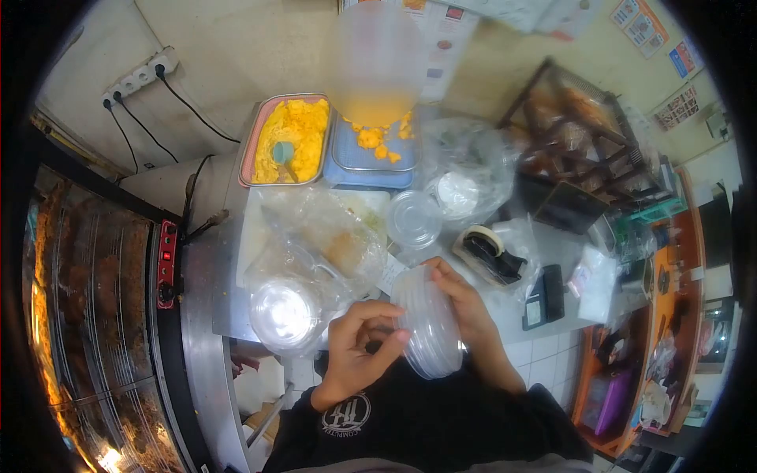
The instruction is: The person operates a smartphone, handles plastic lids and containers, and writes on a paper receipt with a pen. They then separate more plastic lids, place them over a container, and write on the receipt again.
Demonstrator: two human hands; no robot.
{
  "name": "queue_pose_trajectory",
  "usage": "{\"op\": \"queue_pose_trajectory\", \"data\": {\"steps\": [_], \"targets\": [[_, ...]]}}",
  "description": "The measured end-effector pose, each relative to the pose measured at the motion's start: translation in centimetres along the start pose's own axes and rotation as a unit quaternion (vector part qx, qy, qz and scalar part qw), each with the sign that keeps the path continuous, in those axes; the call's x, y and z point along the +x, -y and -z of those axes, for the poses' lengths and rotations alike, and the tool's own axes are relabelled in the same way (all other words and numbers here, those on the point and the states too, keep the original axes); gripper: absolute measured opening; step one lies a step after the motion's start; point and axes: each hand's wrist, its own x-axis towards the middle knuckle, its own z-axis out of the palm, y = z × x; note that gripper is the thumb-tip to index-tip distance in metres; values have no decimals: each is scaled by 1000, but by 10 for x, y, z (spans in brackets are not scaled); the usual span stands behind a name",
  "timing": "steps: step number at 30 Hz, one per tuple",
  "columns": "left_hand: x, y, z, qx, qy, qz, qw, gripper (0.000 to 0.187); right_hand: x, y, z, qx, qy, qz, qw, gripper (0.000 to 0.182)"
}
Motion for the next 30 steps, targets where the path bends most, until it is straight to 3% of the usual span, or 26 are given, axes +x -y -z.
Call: {"op": "queue_pose_trajectory", "data": {"steps": [5, 7, 14, 17, 19, 20, 21, 22, 23, 26, 30], "targets": [[13, 10, 1, 10, -61, -12, 998, 22, 2, -6, 11, 17, -42, -21, 999, 19], [24, 25, 12, 8, -82, 24, 996, 16, 1, -3, 6, 16, -134, -72, 988, 22], [34, 47, 18, -31, -106, 54, 992, 10, -8, -10, 30, 171, -95, -185, 963, 34], [36, 49, 19, 12, -104, 49, 993, 7, -20, -1, 8, 176, -113, -176, 962, 31], [39, 66, 24, 22, -97, 32, 995, 7, -23, 0, -8, 49, -220, -49, 973, 26], [40, 71, 25, 32, -91, 14, 995, 8, -24, 0, -5, 50, -220, -48, 973, 26], [40, 72, 25, 32, -88, 13, 995, 8, -24, 0, 1, -35, -226, 3, 973, 26], [39, 72, 25, 0, -80, 65, 995, 10, -25, 0, 4, -119, -231, 55, 964, 27], [39, 72, 25, -31, -71, 117, 990, 12, -25, 1, 2, -117, -231, 57, 964, 27], [40, 75, 20, -44, -70, 136, 987, 17, -25, 1, -2, -142, -255, 95, 952, 26], [43, 68, 12, -73, -67, 151, 983, 26, -18, -12, 18, -54, -273, 61, 959, 27]]}}
